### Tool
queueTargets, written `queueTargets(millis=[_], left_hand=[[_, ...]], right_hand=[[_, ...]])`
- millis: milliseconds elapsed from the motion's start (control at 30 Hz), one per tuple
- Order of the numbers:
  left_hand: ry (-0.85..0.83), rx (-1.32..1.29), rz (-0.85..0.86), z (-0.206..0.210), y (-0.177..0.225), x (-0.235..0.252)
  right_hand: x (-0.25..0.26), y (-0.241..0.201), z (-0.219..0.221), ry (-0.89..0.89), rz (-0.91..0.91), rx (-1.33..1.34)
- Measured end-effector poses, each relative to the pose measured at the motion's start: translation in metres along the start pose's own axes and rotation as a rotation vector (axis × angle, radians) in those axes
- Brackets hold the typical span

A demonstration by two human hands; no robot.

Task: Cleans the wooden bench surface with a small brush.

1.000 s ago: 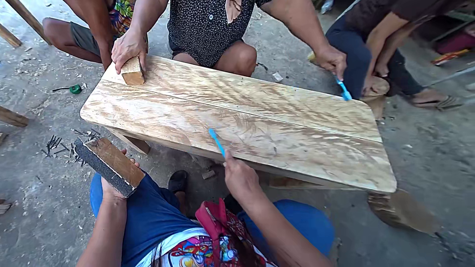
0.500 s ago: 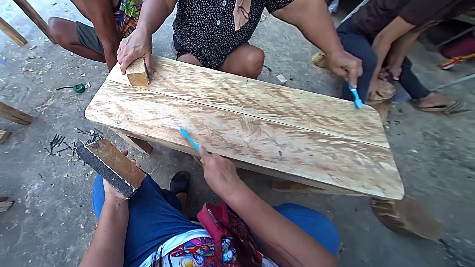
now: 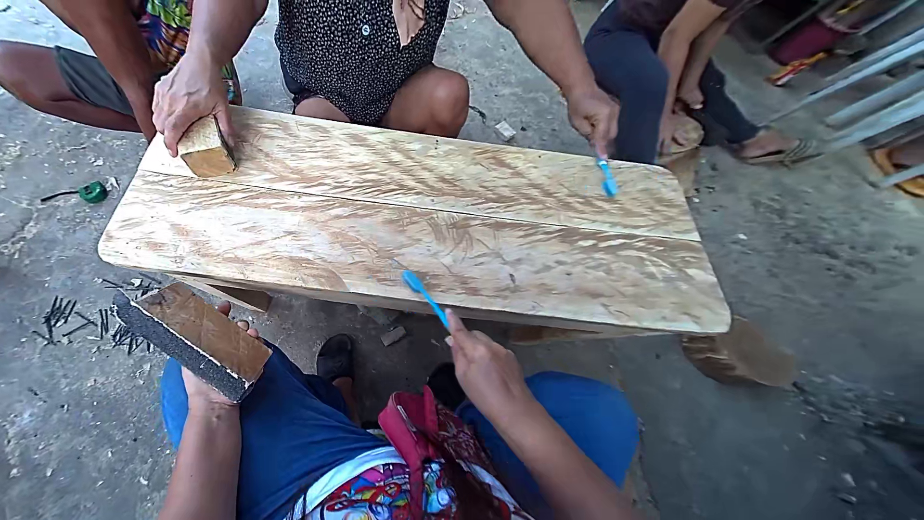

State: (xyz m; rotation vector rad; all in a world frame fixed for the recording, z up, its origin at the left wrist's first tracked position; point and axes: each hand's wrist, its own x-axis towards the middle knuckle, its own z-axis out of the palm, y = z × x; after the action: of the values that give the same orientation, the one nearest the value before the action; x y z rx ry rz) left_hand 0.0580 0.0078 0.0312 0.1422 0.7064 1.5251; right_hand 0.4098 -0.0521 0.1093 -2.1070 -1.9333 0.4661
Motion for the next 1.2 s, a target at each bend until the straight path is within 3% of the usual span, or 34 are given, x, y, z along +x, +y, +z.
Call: queueTargets(millis=[100, 233, 367, 433, 600, 700, 833, 900, 933, 967, 1000, 1067, 1100, 1200], left_hand=[[0.021, 0.033, -0.014, 0.004, -0.004, 0.003], [0.045, 0.039, -0.002, 0.018, -0.013, 0.005], [0.002, 0.010, -0.080, 0.017, -0.015, 0.007], [0.016, 0.053, -0.068, 0.015, -0.016, 0.007], [-0.020, 0.081, -0.040, 0.019, -0.019, 0.010], [-0.098, 0.106, -0.092, 0.011, -0.013, 0.016], [0.028, 0.306, -0.068, 0.049, -0.014, 0.010], [0.335, 0.383, 0.035, 0.089, -0.029, -0.005], [0.444, 0.323, 0.111, 0.101, -0.038, -0.010], [0.052, 0.286, 0.053, 0.066, -0.026, -0.012], [-0.037, 0.250, 0.035, 0.056, -0.024, -0.007], [0.023, 0.245, 0.007, 0.060, -0.027, 0.001], [-0.042, 0.194, -0.007, 0.051, -0.026, 0.004], [-0.244, 0.028, -0.081, 0.016, -0.017, 0.015]], right_hand=[[-0.003, 0.000, -0.009, -0.072, 0.111, -0.014], [-0.001, -0.036, -0.003, -0.226, 0.053, 0.017], [-0.002, 0.020, -0.021, -0.067, 0.220, -0.012], [-0.006, 0.033, -0.028, -0.078, 0.301, -0.013], [-0.020, 0.003, -0.015, -0.183, 0.160, 0.054], [-0.031, 0.045, -0.022, -0.017, 0.239, 0.029], [-0.047, 0.134, -0.069, 0.043, 0.708, -0.072], [-0.047, 0.152, -0.083, 0.023, 0.885, -0.101], [-0.043, 0.145, -0.084, -0.008, 0.889, -0.091], [-0.040, 0.128, -0.078, -0.045, 0.822, -0.059], [-0.038, 0.107, -0.065, -0.074, 0.699, -0.010], [-0.038, 0.066, -0.040, -0.121, 0.450, 0.080], [-0.038, 0.055, -0.035, -0.129, 0.380, 0.093], [-0.037, 0.095, -0.052, -0.071, 0.503, 0.050]])
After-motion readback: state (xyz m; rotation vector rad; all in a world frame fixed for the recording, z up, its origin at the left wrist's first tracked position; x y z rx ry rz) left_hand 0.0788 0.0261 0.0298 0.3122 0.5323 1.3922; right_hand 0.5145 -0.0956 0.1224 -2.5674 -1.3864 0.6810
